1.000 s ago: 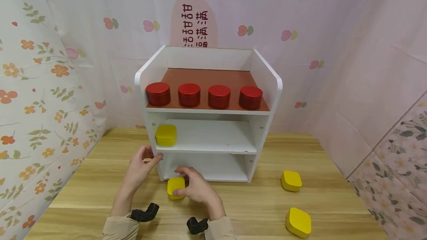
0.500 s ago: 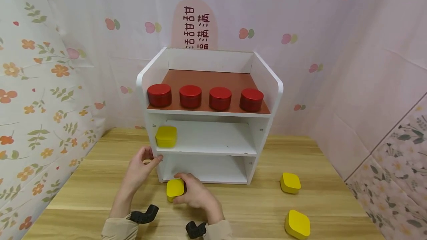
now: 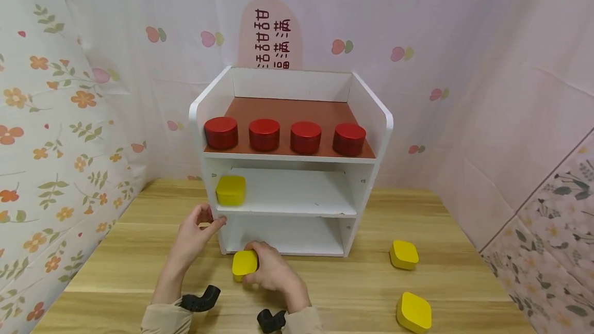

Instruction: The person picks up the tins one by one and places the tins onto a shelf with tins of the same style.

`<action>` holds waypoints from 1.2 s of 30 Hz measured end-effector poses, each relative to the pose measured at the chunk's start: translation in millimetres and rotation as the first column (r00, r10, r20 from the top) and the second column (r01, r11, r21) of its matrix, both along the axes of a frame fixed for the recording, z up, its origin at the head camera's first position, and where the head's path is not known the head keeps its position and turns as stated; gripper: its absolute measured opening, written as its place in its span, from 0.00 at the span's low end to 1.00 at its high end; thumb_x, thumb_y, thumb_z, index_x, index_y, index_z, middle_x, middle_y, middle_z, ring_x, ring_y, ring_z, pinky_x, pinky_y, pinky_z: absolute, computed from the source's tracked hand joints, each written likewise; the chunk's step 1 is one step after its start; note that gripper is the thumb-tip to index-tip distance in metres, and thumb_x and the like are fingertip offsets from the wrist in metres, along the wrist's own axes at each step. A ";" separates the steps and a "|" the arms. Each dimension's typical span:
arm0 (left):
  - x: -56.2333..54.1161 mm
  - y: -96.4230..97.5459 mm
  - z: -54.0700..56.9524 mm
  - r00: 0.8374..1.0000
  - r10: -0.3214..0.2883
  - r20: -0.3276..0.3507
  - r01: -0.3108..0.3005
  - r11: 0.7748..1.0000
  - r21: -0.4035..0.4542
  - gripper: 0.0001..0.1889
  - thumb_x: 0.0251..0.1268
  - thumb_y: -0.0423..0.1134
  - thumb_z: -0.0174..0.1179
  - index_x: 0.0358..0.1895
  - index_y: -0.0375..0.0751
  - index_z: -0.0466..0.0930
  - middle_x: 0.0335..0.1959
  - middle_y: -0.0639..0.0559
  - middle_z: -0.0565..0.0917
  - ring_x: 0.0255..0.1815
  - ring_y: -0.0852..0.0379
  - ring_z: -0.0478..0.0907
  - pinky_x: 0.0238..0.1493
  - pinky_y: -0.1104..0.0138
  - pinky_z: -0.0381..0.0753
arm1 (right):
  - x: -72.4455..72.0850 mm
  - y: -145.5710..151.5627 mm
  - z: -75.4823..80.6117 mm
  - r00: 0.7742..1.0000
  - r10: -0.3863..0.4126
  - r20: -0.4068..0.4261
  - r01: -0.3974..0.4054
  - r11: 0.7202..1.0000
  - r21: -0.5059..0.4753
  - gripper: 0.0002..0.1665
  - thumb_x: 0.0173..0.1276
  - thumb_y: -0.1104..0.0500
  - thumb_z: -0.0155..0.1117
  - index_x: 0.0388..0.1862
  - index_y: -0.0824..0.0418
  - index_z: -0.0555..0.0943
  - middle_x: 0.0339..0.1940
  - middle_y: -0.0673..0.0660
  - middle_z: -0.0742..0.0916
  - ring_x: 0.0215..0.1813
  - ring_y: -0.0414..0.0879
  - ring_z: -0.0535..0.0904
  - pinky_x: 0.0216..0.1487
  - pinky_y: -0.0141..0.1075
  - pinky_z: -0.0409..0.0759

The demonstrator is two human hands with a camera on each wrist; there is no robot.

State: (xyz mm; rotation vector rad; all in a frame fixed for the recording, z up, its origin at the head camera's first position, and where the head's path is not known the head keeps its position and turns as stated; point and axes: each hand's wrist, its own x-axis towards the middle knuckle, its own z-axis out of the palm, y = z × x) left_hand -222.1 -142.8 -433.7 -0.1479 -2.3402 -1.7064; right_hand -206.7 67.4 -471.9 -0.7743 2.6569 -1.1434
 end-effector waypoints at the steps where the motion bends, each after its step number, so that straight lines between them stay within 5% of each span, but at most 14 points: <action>1: -0.1 0.1 -0.3 1.000 0.001 -0.001 -0.001 1.000 -0.002 0.14 0.64 0.37 0.67 0.44 0.38 0.71 0.39 0.45 0.76 0.43 0.51 0.73 0.46 0.60 0.75 | 0.1 0.0 0.2 1.000 -0.002 0.004 0.002 1.000 -0.002 0.33 0.45 0.62 0.80 0.51 0.55 0.76 0.42 0.42 0.79 0.41 0.39 0.73 0.50 0.36 0.73; 25: 1.4 -0.3 -0.8 1.000 -0.002 -0.001 0.002 1.000 0.005 0.15 0.63 0.36 0.67 0.44 0.37 0.71 0.39 0.45 0.76 0.44 0.51 0.73 0.46 0.59 0.76 | 17.3 19.2 50.6 0.997 -0.019 -0.071 0.011 0.994 -0.110 0.35 0.51 0.63 0.78 0.59 0.58 0.75 0.50 0.51 0.79 0.45 0.45 0.77 0.46 0.37 0.78; 36: -0.3 0.6 2.6 1.000 -0.006 0.008 0.006 1.000 0.006 0.14 0.64 0.36 0.67 0.45 0.37 0.72 0.40 0.44 0.76 0.44 0.51 0.73 0.46 0.60 0.76 | 28.9 40.8 86.0 0.994 -0.065 -0.092 0.040 0.968 -0.249 0.38 0.55 0.62 0.77 0.64 0.59 0.72 0.57 0.50 0.78 0.54 0.46 0.75 0.57 0.43 0.76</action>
